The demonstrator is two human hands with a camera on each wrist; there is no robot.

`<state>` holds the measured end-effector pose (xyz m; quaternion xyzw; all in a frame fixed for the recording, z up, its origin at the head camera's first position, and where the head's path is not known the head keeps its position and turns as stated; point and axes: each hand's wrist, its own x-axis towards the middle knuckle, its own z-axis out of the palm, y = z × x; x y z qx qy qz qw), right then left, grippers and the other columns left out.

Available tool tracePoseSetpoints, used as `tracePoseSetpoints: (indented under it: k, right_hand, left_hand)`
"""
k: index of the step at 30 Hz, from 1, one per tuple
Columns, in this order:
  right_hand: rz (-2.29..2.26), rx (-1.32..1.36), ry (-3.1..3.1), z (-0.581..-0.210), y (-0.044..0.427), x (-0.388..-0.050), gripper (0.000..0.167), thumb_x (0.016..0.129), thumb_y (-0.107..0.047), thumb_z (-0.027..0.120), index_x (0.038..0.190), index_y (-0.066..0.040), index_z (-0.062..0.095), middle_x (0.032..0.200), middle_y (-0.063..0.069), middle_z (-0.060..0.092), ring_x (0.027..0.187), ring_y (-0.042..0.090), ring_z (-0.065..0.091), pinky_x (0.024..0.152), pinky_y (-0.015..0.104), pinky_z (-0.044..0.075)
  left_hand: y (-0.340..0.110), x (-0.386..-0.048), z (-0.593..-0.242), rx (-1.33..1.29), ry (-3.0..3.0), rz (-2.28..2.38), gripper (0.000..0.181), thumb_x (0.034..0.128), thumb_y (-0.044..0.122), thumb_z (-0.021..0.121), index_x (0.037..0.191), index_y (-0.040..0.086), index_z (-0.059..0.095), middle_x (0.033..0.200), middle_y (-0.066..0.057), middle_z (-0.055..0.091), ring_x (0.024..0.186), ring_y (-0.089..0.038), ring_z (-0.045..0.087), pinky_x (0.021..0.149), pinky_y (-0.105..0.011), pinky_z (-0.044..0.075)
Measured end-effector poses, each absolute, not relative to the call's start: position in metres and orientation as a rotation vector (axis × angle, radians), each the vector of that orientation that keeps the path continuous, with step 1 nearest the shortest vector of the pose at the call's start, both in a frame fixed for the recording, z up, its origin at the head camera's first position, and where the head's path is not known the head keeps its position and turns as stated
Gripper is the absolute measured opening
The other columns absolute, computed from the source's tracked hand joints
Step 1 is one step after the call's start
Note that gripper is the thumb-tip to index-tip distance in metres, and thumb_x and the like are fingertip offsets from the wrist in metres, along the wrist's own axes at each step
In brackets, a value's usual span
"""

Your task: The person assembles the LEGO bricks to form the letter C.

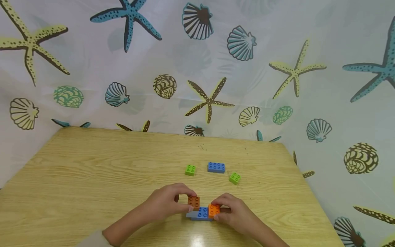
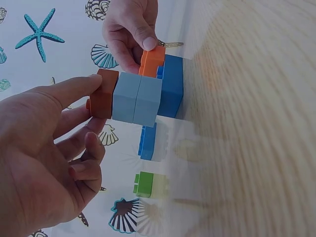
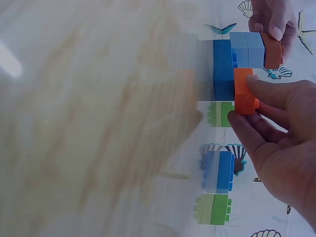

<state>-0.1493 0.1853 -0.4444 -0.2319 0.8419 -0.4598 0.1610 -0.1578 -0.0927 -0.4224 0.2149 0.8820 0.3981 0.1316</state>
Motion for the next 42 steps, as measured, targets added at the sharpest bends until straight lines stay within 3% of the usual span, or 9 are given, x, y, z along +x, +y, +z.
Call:
tracePoseSetpoints:
  k: [21,29,37,42]
  right_hand:
    - [-1.305,-0.693,2.420,-0.444,0.186,-0.148,0.029,0.091,-0.007,0.074,0.120,-0.007,0.070,0.118,0.006,0.063,0.114,0.024,0.062,0.096,0.030,0.054]
    - [-1.311,-0.699,2.418,-0.446,0.186,-0.149,0.030,0.091,-0.009,0.074,0.121,-0.009,0.070,0.119,0.005,0.062,0.115,0.024,0.061,0.096,0.030,0.054]
    - [-1.330,-0.679,2.406,-0.446,0.186,-0.149,0.030,0.091,-0.009,0.074,0.121,-0.008,0.069,0.119,0.006,0.062,0.115,0.025,0.061,0.095,0.030,0.054]
    - [-1.323,-0.686,2.417,-0.445,0.186,-0.149,0.030,0.091,-0.008,0.074,0.121,-0.008,0.070,0.119,0.006,0.063,0.115,0.026,0.061,0.095,0.030,0.054]
  left_hand:
    - [-0.089,-0.157,-0.422,0.621,2.604,1.115,0.033,0.0858,0.046,0.079,0.117,0.035,0.072,0.113,0.016,0.066,0.079,-0.013,0.051,0.060,-0.028,0.041]
    - [-0.091,-0.157,-0.424,0.607,2.585,1.139,0.034,0.0864,0.046,0.078,0.118,0.034,0.071,0.105,0.018,0.064,0.076,-0.012,0.050,0.058,-0.026,0.039]
    - [-0.098,-0.171,-0.429,0.564,2.478,1.302,0.045,0.0941,0.055,0.064,0.127,0.025,0.068,0.114,0.009,0.066,0.083,-0.018,0.053,0.066,-0.033,0.046]
    - [-0.103,-0.195,-0.434,0.517,2.513,1.379,0.038,0.0962,0.044,0.067,0.127,0.022,0.069,0.118,0.001,0.068,0.080,-0.019,0.054,0.064,-0.034,0.046]
